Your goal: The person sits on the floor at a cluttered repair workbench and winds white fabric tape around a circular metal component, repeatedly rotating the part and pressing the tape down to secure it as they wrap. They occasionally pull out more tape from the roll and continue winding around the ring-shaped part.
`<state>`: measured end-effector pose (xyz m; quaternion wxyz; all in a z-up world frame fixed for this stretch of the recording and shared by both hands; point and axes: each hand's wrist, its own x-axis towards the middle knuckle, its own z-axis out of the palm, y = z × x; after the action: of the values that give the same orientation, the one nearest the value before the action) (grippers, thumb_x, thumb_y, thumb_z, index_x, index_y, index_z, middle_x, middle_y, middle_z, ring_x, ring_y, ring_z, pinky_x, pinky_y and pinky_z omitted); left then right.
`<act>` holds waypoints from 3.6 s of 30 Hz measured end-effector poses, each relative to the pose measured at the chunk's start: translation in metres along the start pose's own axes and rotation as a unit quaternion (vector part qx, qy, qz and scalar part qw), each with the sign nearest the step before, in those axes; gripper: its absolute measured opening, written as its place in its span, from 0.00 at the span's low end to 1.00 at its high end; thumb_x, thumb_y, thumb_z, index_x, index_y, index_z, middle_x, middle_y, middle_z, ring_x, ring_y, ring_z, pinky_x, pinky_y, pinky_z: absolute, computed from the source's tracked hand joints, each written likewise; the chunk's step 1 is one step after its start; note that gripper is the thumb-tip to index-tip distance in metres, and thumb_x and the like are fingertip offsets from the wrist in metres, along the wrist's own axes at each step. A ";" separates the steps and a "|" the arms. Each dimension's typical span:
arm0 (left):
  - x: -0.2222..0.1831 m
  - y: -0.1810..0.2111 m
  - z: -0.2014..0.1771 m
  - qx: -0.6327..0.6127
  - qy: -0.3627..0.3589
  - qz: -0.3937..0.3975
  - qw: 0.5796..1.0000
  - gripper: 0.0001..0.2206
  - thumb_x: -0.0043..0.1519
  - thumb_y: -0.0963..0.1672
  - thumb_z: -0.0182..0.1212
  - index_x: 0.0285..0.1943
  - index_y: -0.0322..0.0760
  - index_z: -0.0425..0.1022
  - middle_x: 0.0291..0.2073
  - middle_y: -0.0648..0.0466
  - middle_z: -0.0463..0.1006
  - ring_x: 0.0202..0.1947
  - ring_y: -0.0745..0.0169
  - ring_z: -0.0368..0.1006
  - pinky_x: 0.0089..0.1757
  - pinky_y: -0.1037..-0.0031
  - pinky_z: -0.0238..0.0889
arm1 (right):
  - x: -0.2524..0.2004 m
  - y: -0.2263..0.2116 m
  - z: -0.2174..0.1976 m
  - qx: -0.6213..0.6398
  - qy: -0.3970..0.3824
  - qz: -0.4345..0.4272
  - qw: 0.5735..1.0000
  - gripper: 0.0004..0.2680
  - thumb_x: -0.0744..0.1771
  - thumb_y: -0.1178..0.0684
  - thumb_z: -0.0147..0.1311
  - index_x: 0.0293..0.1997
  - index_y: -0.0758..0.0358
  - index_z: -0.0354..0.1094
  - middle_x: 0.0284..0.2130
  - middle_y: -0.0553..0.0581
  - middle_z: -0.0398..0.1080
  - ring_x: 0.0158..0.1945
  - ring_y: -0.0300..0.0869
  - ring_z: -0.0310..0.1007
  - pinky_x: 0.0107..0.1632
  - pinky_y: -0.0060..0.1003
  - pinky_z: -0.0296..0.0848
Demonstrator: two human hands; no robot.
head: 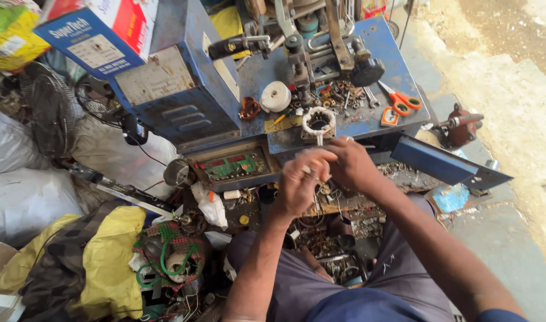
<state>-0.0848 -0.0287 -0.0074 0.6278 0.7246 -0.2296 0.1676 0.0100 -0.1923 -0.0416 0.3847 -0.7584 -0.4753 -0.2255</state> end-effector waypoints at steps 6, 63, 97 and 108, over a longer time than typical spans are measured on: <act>0.026 0.003 -0.012 0.315 0.057 0.102 0.942 0.11 0.76 0.44 0.47 0.59 0.33 0.72 0.39 0.46 0.80 0.37 0.57 0.80 0.37 0.72 0.74 | 0.008 -0.051 -0.029 0.181 0.070 0.187 0.963 0.12 0.68 0.59 0.56 0.59 0.62 0.71 0.42 0.56 0.74 0.41 0.39 0.76 0.41 0.33 0.75; 0.139 -0.070 -0.082 0.321 -0.285 -0.003 0.903 0.01 0.61 0.40 0.67 0.39 0.37 0.81 0.34 0.53 0.78 0.42 0.54 0.70 0.43 0.63 0.66 | 0.051 0.050 -0.004 0.377 -0.001 0.333 0.864 0.05 0.67 0.65 0.61 0.41 0.68 0.66 0.33 0.51 0.73 0.35 0.31 0.73 0.38 0.27 0.73; 0.062 -0.057 -0.038 0.625 -0.116 0.346 0.690 0.10 0.72 0.45 0.61 0.57 0.37 0.79 0.73 0.51 0.59 0.73 0.53 0.54 0.71 0.56 0.48 | 0.062 0.075 0.005 0.363 -0.044 0.380 0.850 0.07 0.63 0.64 0.59 0.41 0.66 0.68 0.31 0.53 0.76 0.33 0.35 0.78 0.36 0.30 0.78; 0.032 -0.032 -0.015 0.310 0.127 0.108 0.936 0.16 0.65 0.39 0.65 0.59 0.39 0.67 0.51 0.53 0.77 0.47 0.61 0.74 0.46 0.73 0.70 | 0.054 0.032 -0.010 0.380 0.008 0.326 0.865 0.12 0.62 0.62 0.67 0.44 0.67 0.66 0.32 0.51 0.74 0.35 0.31 0.74 0.38 0.27 0.75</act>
<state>-0.0394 -0.0147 -0.0150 0.3739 0.8267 -0.1617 0.3882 0.0630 -0.1784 -0.0094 0.6986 -0.6632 -0.2468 0.1055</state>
